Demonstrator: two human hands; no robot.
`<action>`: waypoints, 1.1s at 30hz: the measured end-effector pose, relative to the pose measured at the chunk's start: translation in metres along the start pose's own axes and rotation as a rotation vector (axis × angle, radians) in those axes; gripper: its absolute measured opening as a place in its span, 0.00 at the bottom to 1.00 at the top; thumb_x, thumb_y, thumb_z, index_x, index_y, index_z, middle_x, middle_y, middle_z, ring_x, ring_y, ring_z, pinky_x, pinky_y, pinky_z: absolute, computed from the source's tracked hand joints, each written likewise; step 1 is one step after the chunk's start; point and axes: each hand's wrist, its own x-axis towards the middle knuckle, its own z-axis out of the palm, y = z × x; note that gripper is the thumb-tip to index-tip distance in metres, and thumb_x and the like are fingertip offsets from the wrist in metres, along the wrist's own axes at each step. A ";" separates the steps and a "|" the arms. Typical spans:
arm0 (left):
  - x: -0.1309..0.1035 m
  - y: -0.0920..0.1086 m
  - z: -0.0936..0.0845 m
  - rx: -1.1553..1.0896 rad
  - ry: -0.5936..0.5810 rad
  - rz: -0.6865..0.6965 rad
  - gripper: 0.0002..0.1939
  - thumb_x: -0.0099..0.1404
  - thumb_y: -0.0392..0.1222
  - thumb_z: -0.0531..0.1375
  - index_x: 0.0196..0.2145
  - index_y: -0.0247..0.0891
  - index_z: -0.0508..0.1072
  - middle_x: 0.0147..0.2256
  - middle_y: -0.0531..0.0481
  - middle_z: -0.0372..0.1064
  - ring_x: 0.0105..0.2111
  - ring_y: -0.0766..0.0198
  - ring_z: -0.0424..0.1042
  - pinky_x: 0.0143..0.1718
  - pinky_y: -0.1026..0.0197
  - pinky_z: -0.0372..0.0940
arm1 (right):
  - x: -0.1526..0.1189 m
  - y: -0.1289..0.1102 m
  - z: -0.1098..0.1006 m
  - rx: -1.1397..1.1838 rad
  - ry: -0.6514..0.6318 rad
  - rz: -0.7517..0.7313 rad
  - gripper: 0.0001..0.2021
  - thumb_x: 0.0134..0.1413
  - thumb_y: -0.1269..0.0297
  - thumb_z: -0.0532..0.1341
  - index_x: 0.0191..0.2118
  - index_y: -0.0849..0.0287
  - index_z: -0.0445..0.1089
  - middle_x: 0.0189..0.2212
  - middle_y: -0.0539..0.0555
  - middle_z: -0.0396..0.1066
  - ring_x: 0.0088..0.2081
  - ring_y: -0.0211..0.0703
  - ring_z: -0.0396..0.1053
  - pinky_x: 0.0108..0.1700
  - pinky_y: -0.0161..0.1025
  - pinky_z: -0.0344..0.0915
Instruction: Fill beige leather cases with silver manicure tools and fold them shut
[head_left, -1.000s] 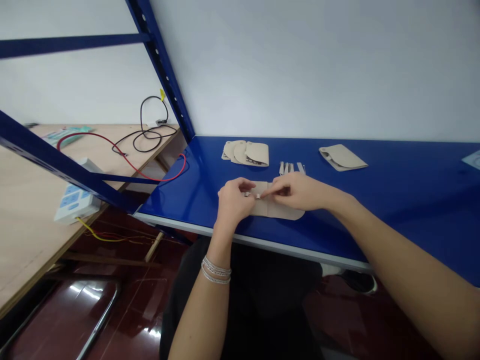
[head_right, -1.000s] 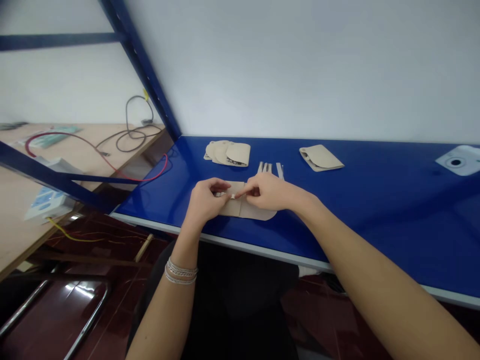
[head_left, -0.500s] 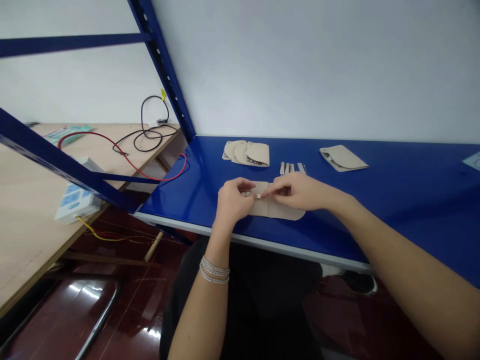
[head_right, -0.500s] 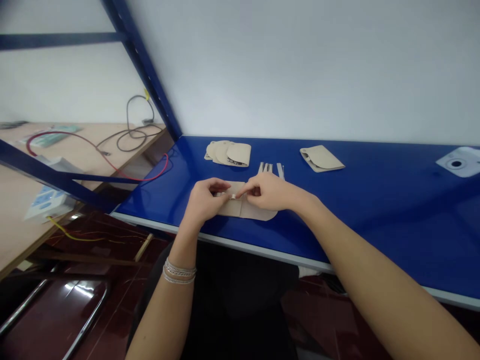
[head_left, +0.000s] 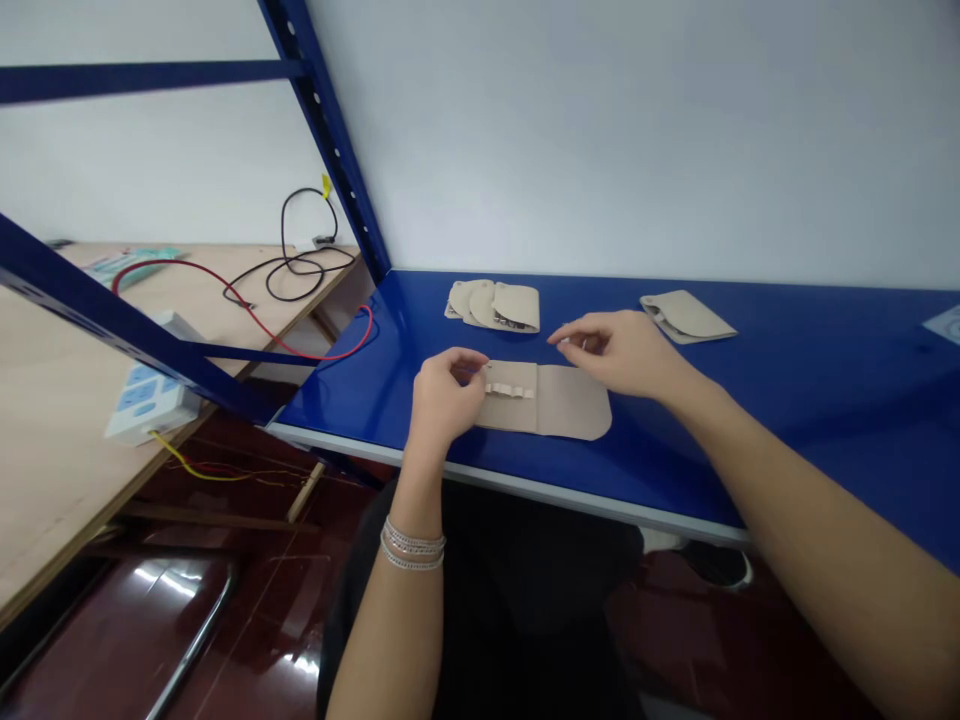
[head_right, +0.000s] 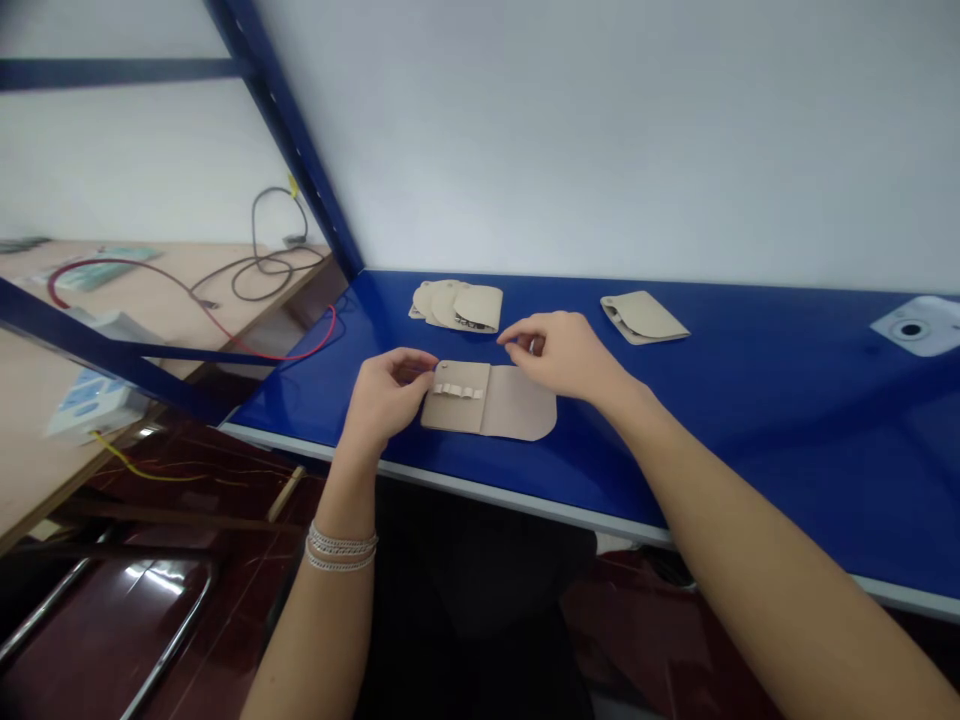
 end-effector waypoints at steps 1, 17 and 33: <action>0.000 0.000 -0.001 0.028 -0.014 -0.001 0.10 0.56 0.36 0.59 0.37 0.36 0.77 0.37 0.47 0.77 0.35 0.62 0.74 0.39 0.61 0.67 | 0.001 0.003 -0.001 -0.009 0.029 0.029 0.13 0.51 0.61 0.59 0.39 0.55 0.79 0.30 0.52 0.76 0.29 0.42 0.69 0.34 0.38 0.64; -0.006 0.009 0.005 0.136 -0.092 0.045 0.09 0.57 0.43 0.62 0.35 0.37 0.76 0.39 0.43 0.71 0.43 0.57 0.69 0.44 0.57 0.66 | 0.021 0.071 -0.004 -0.152 0.085 0.442 0.17 0.50 0.58 0.61 0.44 0.60 0.77 0.39 0.59 0.77 0.41 0.51 0.73 0.46 0.44 0.68; -0.006 0.010 0.005 -0.257 -0.138 -0.094 0.12 0.49 0.40 0.66 0.33 0.36 0.74 0.30 0.51 0.71 0.28 0.68 0.67 0.28 0.68 0.60 | 0.021 0.054 0.008 -0.172 0.026 0.291 0.22 0.51 0.49 0.60 0.43 0.60 0.78 0.36 0.58 0.77 0.37 0.51 0.73 0.40 0.43 0.67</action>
